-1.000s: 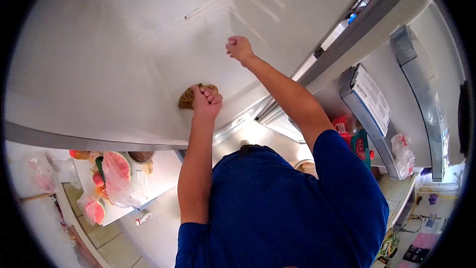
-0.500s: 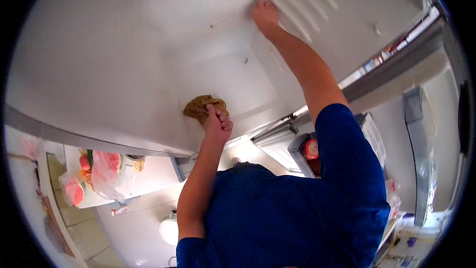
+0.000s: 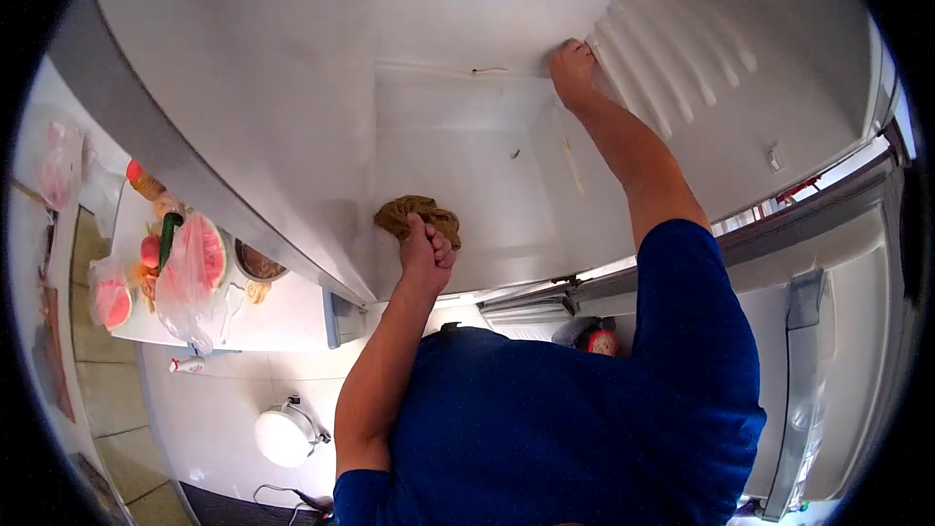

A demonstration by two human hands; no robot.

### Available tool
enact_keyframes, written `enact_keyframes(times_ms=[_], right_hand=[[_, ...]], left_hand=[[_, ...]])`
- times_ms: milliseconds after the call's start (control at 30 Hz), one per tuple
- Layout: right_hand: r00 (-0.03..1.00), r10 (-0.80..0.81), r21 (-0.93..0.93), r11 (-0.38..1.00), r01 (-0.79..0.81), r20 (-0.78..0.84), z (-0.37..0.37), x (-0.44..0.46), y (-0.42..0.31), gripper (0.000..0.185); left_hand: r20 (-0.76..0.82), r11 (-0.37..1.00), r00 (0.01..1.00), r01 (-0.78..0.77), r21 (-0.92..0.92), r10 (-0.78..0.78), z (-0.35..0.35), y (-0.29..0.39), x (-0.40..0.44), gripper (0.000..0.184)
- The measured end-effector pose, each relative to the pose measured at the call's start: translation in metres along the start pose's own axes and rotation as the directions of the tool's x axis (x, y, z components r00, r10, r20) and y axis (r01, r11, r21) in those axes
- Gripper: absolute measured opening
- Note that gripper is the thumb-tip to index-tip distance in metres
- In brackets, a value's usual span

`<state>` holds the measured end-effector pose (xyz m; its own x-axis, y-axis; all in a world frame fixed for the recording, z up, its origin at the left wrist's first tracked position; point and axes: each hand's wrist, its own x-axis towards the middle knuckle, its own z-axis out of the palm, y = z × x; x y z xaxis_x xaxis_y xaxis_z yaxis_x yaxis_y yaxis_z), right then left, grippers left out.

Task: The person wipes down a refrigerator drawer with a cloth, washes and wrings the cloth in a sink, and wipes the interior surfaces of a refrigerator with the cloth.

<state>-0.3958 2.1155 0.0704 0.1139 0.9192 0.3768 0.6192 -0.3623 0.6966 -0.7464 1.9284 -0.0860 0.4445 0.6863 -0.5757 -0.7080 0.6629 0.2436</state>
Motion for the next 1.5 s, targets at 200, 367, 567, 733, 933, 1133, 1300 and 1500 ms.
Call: enact_keyframes(times_ms=[200, 367, 567, 733, 933, 1133, 1300, 1500], right_hand=[[0.994, -0.070, -0.110, 0.992, 0.060, -0.082, 0.000, -0.013, 0.013, 0.023], [0.967, -0.157, 0.031, 0.986, 0.167, -0.202, 0.011, -0.008, 0.023, 0.015], [0.906, -0.413, -0.027, 0.911, 0.412, -0.098, 0.001, -0.016, 0.044, 0.012], [0.927, -0.356, 0.063, 0.929, 0.364, -0.116, -0.010, -0.025, 0.048, 0.014], [0.948, -0.119, 0.617, 0.782, -0.095, 0.296, 0.002, -0.096, -0.056, 0.015], [0.569, -0.589, 0.819, 0.427, -0.383, 0.573, 0.045, -0.218, -0.132, 0.031], [0.901, -0.409, 0.983, 0.162, -0.085, 0.145, 0.035, -0.251, -0.163, 0.027], [0.951, -0.294, 0.877, 0.477, 0.055, 0.100, 0.030, -0.271, -0.192, 0.012]], left_hand=[[0.011, 0.999, 1.000, 0.018, 0.028, -0.018, 0.002, -0.004, 0.002, 0.047], [0.038, 0.996, 0.996, 0.075, 0.044, -0.077, 0.010, -0.010, 0.006, 0.048], [0.034, 0.992, 0.993, 0.110, 0.066, -0.113, 0.001, -0.021, 0.010, 0.048], [0.050, 0.989, 0.990, 0.124, 0.078, -0.128, -0.002, -0.028, 0.012, 0.046], [-0.018, 0.981, 0.988, 0.154, 0.121, -0.153, -0.019, -0.036, 0.037, 0.046], [-0.136, 0.956, 0.963, 0.251, 0.149, -0.232, -0.048, -0.038, 0.034, 0.043], [-0.227, 0.945, 0.942, 0.286, 0.160, -0.247, -0.061, -0.040, 0.034, 0.043], [-0.156, 0.942, 0.944, 0.311, 0.129, -0.290, -0.072, -0.041, 0.039, 0.045]])
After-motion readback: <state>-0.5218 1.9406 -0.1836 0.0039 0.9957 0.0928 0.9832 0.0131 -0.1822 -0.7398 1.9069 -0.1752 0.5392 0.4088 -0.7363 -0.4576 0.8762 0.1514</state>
